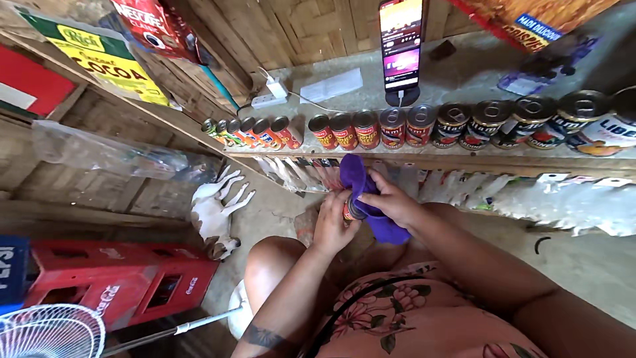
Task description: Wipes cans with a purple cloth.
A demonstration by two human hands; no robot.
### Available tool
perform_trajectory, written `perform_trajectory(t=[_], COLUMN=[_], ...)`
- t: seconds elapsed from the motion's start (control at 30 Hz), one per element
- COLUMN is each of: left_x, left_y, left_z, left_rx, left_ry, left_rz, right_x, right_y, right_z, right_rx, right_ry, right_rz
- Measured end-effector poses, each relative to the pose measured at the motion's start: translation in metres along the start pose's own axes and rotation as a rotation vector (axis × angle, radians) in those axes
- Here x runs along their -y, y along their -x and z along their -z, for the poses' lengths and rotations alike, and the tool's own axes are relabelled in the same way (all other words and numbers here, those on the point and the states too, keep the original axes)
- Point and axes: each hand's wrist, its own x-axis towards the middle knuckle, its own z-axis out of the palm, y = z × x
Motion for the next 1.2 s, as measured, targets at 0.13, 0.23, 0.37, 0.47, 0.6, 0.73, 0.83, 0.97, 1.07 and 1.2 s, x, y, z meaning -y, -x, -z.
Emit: perform_trajectory(t=[0.13,0.23,0.37,0.47,0.6,0.73,0.83,0.97,1.07,1.2], left_x=[0.000,0.001,-0.002,-0.003,-0.002,-0.005,-0.007,-0.007,-0.004,-0.003], left_y=[0.007,0.008,0.007,0.005,0.000,-0.003,-0.005,-0.004,0.000,0.005], left_z=[0.003,0.005,0.007,0.006,0.003,0.000,-0.002,0.000,0.002,0.008], left_rx=[0.016,-0.002,0.015,0.027,0.034,0.013,0.018,0.024,0.028,0.082], left_ry=[-0.073,-0.086,-0.042,-0.039,-0.063,-0.088,-0.086,-0.087,-0.095,-0.094], left_rz=[-0.008,-0.031,0.015,0.030,0.024,0.012,0.037,0.070,0.066,0.073], right_x=[0.002,0.001,0.003,0.004,0.006,0.004,0.000,-0.003,-0.006,-0.006], right_y=[0.002,0.001,-0.002,-0.001,0.001,0.003,0.004,0.005,0.004,0.003], right_z=[-0.006,-0.004,0.002,0.005,0.003,-0.004,-0.009,-0.017,-0.019,-0.013], right_rx=[0.108,0.186,0.257,0.271,0.193,0.079,-0.043,-0.136,-0.111,0.024], right_ry=[-0.015,0.031,0.085,0.060,0.001,-0.041,-0.030,-0.032,-0.056,-0.067], right_rz=[-0.082,-0.072,-0.083,-0.087,-0.097,-0.051,-0.028,-0.042,-0.061,-0.114])
